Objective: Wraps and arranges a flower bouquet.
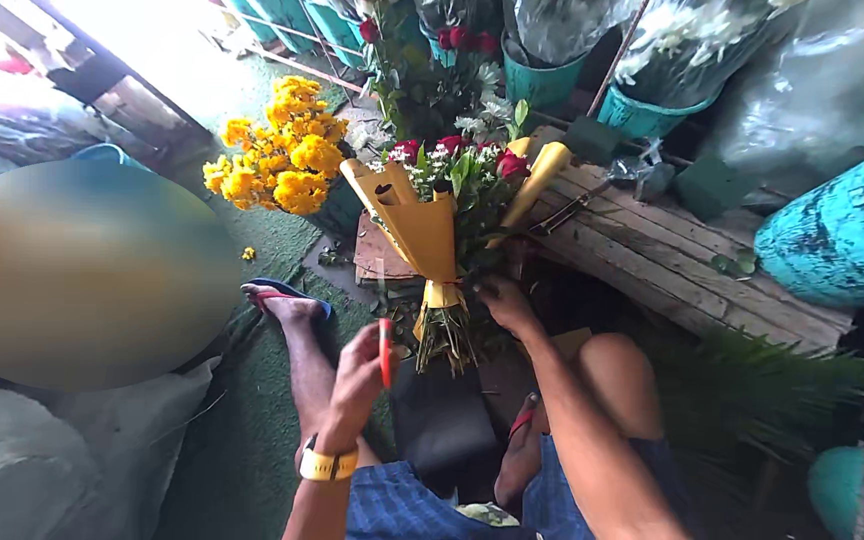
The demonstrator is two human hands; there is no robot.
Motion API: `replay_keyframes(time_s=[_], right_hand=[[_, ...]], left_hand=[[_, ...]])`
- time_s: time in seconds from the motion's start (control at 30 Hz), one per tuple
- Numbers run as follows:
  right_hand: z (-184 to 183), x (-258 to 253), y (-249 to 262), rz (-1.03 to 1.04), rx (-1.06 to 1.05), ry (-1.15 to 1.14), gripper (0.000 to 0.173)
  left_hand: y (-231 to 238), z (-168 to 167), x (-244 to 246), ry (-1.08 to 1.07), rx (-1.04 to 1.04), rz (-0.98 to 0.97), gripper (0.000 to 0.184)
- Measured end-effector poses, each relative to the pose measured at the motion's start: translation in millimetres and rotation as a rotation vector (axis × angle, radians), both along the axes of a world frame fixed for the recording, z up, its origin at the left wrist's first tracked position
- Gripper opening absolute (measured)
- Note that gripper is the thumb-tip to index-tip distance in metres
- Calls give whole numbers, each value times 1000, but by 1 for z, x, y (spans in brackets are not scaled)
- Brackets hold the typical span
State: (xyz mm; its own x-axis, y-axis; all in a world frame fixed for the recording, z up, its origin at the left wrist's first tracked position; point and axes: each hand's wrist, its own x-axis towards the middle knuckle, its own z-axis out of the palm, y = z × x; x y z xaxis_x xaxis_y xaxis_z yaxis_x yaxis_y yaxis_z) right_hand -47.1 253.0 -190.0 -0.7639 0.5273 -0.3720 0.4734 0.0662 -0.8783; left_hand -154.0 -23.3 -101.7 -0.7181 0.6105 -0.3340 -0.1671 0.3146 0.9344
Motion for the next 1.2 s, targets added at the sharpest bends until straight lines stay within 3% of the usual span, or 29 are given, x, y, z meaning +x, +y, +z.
replay_keyframes(time_s=[0.1,0.23,0.4,0.67,0.73,0.8,0.83,0.9,0.97,1.03,1.1,1.2], right_hand=[[8,-1,-1,-55,-10,34,31],[15,0,-4,-76,41,45,31],[15,4,-1,-50,74,-14,35],[11,1,-5,-197,75,22,34],[8,5,-5,-335,167,-10,34],[8,11,-2,-483,354,-85,47],[10,14,-2,-524,438,-107,53],[17,16,-12,-515,539,-125,47],[25,14,-31,-364,440,-143,36],[26,6,-48,-250,171,-88,38],[29,1,-60,-231,3,-4,39],[31,2,-67,-205,27,25,39]], left_hand=[[12,18,40,-313,59,-246,53],[57,17,45,-490,-18,-259,33],[87,7,31,-548,-4,-155,17],[58,4,56,-434,48,-115,27],[38,5,60,-365,6,-177,37],[17,13,63,-278,-4,-141,47],[8,16,62,-196,-6,-71,52],[-4,15,37,117,-144,33,55],[3,9,-5,436,-488,57,48],[31,0,-46,552,-734,43,45],[59,-19,-77,679,-727,-2,39],[80,-42,-97,909,-483,-77,31]])
